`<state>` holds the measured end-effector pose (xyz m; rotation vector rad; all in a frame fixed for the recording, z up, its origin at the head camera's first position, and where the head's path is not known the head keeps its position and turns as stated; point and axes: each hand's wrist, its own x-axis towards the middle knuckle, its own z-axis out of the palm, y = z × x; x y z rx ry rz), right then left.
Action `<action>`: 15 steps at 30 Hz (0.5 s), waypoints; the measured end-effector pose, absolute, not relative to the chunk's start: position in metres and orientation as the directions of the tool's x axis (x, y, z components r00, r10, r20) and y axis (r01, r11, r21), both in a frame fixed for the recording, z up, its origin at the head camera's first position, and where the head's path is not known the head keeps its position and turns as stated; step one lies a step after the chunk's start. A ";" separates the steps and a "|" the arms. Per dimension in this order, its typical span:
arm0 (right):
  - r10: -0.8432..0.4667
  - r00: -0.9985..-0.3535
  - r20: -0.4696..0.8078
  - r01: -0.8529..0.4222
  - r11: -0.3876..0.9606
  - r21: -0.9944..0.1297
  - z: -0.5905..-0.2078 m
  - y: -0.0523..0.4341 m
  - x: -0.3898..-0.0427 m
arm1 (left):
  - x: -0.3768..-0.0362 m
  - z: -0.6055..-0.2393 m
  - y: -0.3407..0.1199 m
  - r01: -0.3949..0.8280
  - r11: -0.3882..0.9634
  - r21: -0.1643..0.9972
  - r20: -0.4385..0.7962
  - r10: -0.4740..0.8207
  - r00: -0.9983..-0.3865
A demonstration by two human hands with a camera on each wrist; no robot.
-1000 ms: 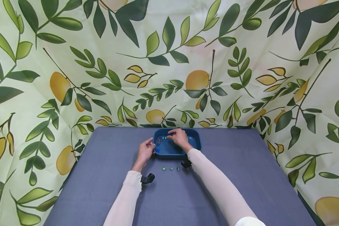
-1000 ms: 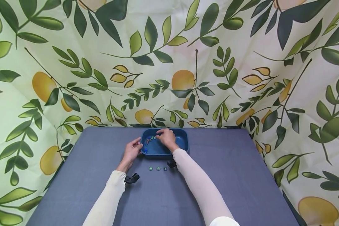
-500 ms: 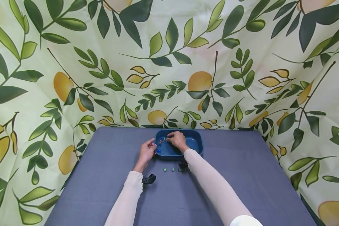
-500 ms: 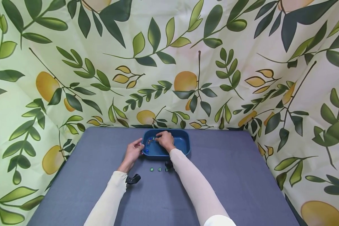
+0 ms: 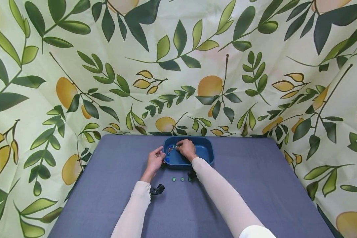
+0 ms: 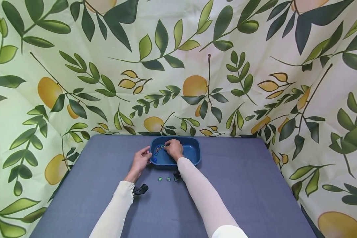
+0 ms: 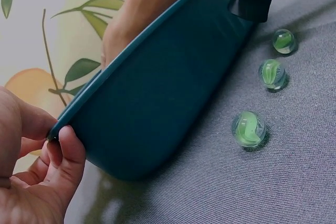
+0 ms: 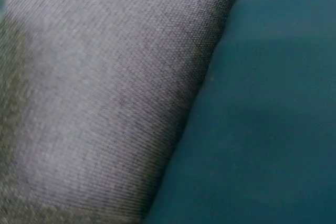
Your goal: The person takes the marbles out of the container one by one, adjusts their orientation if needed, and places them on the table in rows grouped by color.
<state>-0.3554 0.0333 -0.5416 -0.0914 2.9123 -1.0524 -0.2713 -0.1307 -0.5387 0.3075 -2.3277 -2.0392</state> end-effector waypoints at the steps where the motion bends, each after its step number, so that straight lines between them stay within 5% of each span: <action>1: -0.074 -0.997 -0.013 -0.048 0.768 -0.638 -0.542 0.033 -0.355 | -0.271 -0.538 -0.130 -0.123 0.121 0.985 -0.102 -0.170 -0.980; 15: -0.095 -0.994 0.059 -0.111 0.773 -0.624 -0.536 0.037 -0.354 | -0.270 -0.535 -0.129 -0.104 0.114 0.988 -0.082 -0.179 -0.980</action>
